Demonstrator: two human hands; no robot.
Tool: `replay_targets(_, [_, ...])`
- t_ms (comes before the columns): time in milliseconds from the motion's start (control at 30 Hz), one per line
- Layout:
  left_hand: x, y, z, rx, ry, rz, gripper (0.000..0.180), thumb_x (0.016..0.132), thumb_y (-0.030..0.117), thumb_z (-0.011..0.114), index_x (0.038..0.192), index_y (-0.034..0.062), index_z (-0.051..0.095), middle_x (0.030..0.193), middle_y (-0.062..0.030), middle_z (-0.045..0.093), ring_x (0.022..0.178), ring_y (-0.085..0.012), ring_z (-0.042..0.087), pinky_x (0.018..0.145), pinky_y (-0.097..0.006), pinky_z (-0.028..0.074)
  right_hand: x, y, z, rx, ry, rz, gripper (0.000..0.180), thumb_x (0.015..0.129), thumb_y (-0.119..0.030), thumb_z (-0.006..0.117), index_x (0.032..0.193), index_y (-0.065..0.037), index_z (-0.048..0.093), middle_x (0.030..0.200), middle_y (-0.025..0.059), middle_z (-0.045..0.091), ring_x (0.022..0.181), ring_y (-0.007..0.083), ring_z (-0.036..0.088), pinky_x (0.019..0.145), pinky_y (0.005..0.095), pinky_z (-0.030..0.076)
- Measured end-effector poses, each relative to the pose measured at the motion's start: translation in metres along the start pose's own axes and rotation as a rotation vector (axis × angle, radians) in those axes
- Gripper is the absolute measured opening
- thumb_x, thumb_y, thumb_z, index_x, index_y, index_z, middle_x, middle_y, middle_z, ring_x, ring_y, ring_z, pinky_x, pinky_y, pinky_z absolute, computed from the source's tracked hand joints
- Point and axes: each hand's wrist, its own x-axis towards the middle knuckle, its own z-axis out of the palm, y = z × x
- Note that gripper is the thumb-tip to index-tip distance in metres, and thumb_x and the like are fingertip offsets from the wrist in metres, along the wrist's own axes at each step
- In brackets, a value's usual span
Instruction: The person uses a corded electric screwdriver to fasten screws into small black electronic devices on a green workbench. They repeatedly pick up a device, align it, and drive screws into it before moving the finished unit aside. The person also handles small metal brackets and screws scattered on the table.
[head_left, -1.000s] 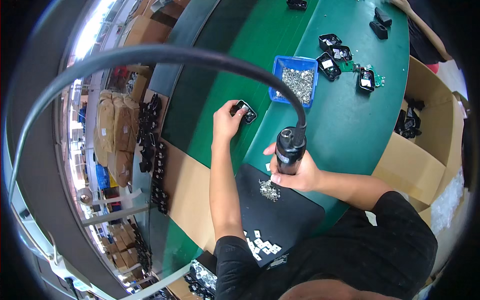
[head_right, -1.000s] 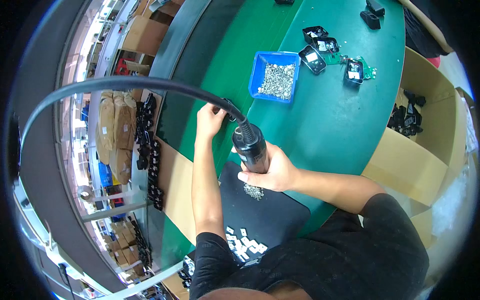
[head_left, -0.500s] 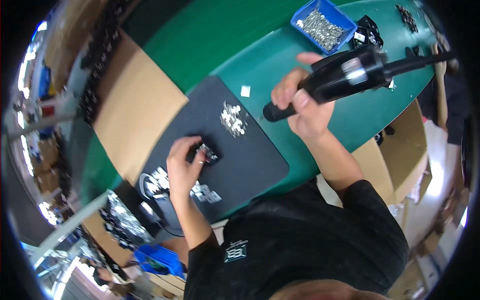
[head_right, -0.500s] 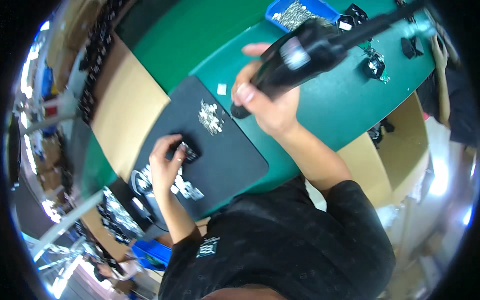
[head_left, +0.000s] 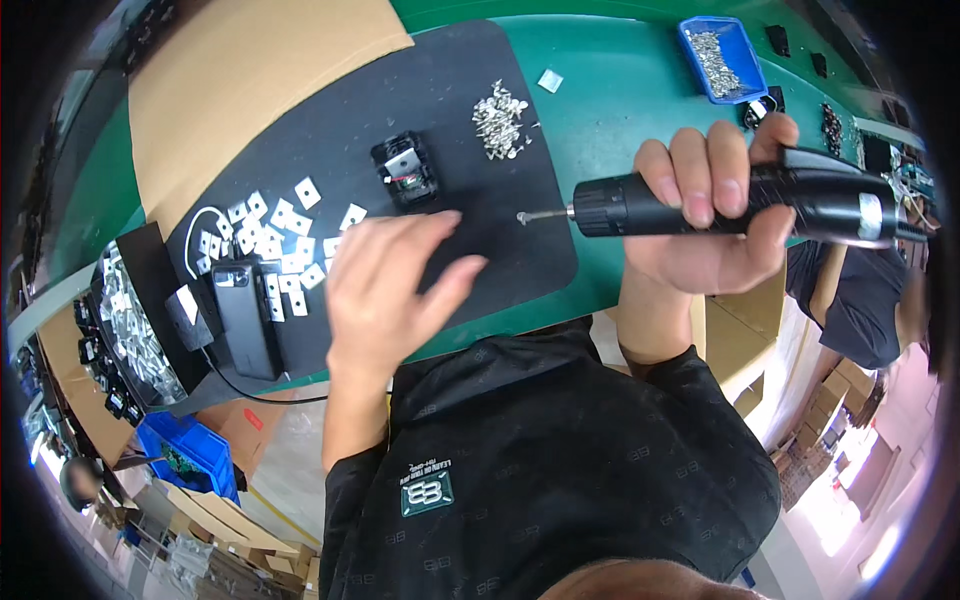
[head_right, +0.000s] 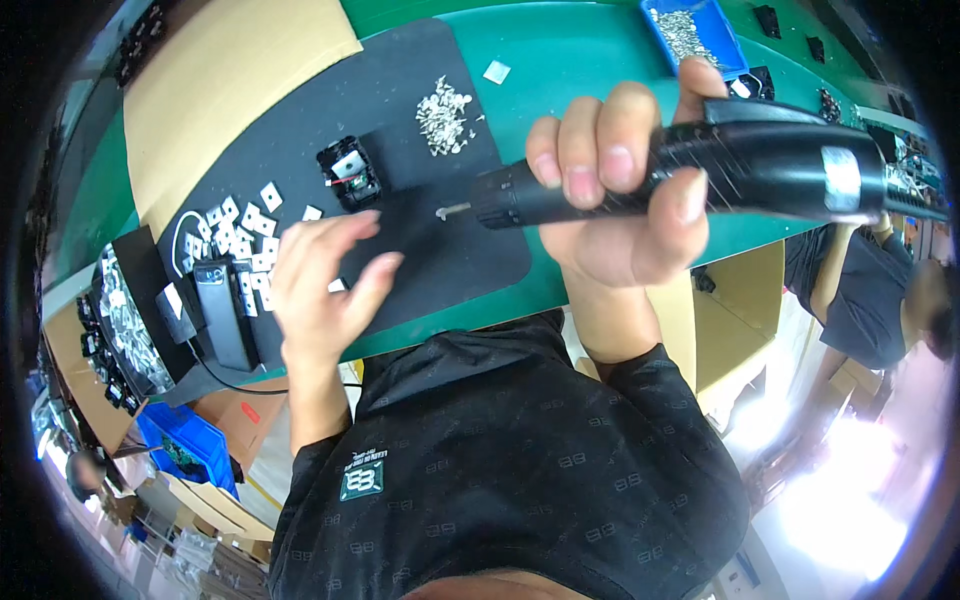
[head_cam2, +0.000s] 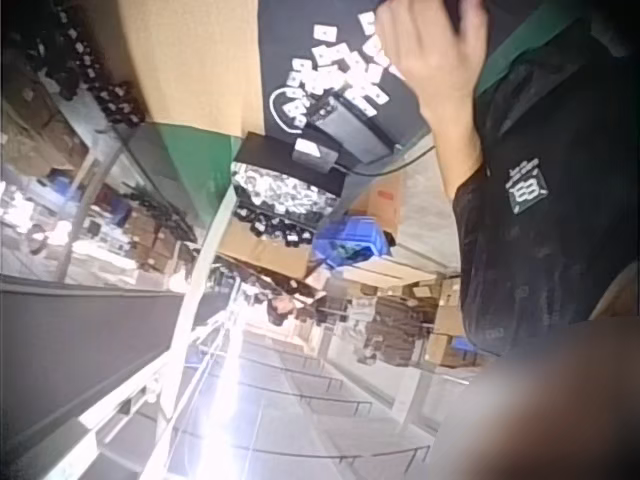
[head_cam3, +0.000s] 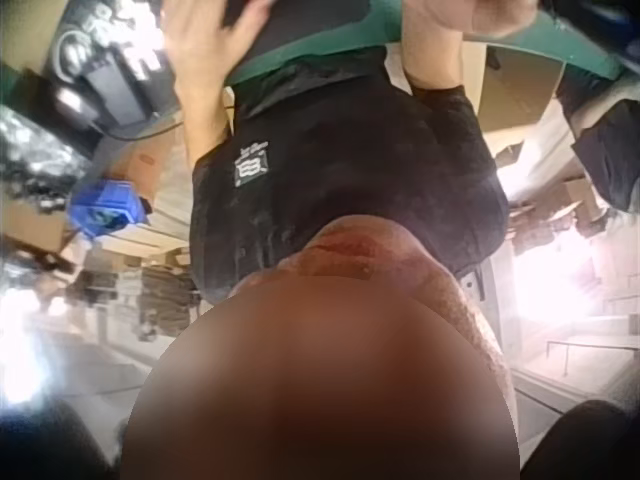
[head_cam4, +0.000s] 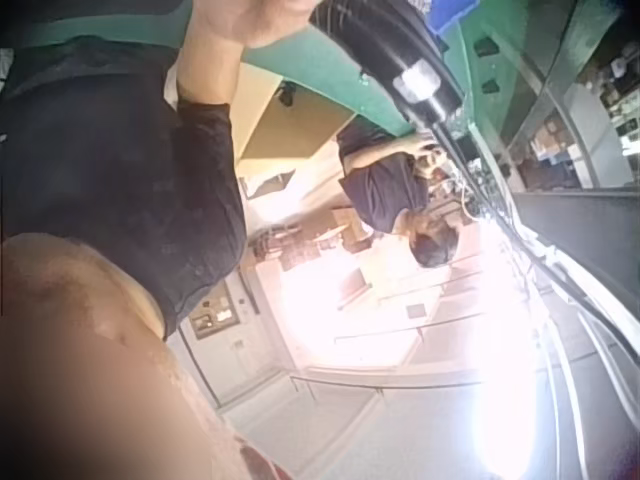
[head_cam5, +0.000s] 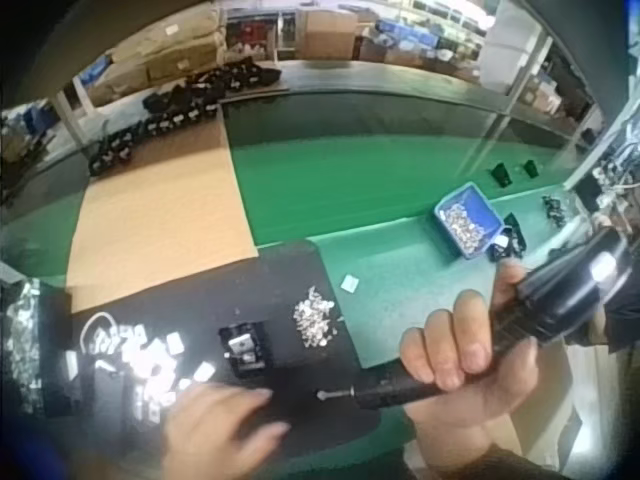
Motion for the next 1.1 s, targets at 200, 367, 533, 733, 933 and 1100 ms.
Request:
replay_targets(200, [-0.003,0.014,0.029,-0.208,-0.080,0.025,0.031,0.066,0.016,0.080,0.090,-0.0006,0.069,0.075,-0.0081,0.068,0.064,-0.0212,0.063,0.061,-0.031,0.047,-0.012,-0.005,0.016,0.017,-0.121,0.090,0.056,0.089,-0.027,0.064,0.137,-0.014,0.036,0.085,-0.0012,0.050,0.075,0.0098,0.050,0.071,0.0275,0.041])
replay_targets(367, [-0.005,0.012,0.038,-0.316,-0.041,0.066,0.020,0.066,0.008,0.078,0.081,0.0000,0.068,0.071,-0.0077,0.066,0.061,-0.0219,0.062,0.058,-0.031,0.046,-0.019,-0.010,0.017,0.003,-0.149,0.106,0.057,0.090,-0.027,0.064,0.137,-0.014,0.035,0.086,-0.0011,0.051,0.074,0.0097,0.050,0.070,0.0266,0.041])
replay_targets(533, [-0.005,0.010,0.032,-0.325,-0.076,0.071,0.020,0.065,0.009,0.079,0.080,0.0007,0.068,0.072,-0.0072,0.067,0.061,-0.0214,0.062,0.058,-0.031,0.046,-0.021,-0.009,0.020,0.001,-0.120,0.105,0.059,0.090,-0.028,0.064,0.138,-0.014,0.033,0.086,-0.0009,0.051,0.073,0.0092,0.050,0.070,0.0266,0.041])
replay_targets(733, [-0.012,0.003,0.027,-0.322,-0.069,0.105,0.021,0.066,0.011,0.079,0.081,0.0007,0.068,0.076,-0.0074,0.068,0.063,-0.0213,0.063,0.060,-0.031,0.047,-0.020,-0.001,0.021,0.009,-0.122,0.137,0.060,0.090,-0.029,0.064,0.139,-0.014,0.032,0.085,-0.0011,0.050,0.072,0.0088,0.051,0.070,0.0266,0.041])
replay_targets(933, [-0.015,0.000,0.021,-0.327,-0.117,0.083,0.022,0.070,0.012,0.076,0.086,-0.0004,0.068,0.080,-0.0082,0.068,0.069,-0.0218,0.063,0.064,-0.031,0.048,-0.019,0.009,0.022,0.029,-0.158,0.176,0.061,0.091,-0.027,0.064,0.140,-0.015,0.031,0.085,-0.0011,0.050,0.071,0.0096,0.051,0.070,0.0276,0.041])
replay_targets(1100, [-0.016,-0.005,0.020,-0.359,-0.189,0.057,0.026,0.072,0.012,0.074,0.093,-0.0012,0.068,0.085,-0.0095,0.068,0.074,-0.0225,0.064,0.066,-0.033,0.049,-0.018,0.015,0.022,0.027,-0.149,0.187,0.063,0.091,-0.024,0.063,0.143,-0.019,0.028,0.085,-0.0006,0.050,0.073,0.0103,0.050,0.070,0.0285,0.041])
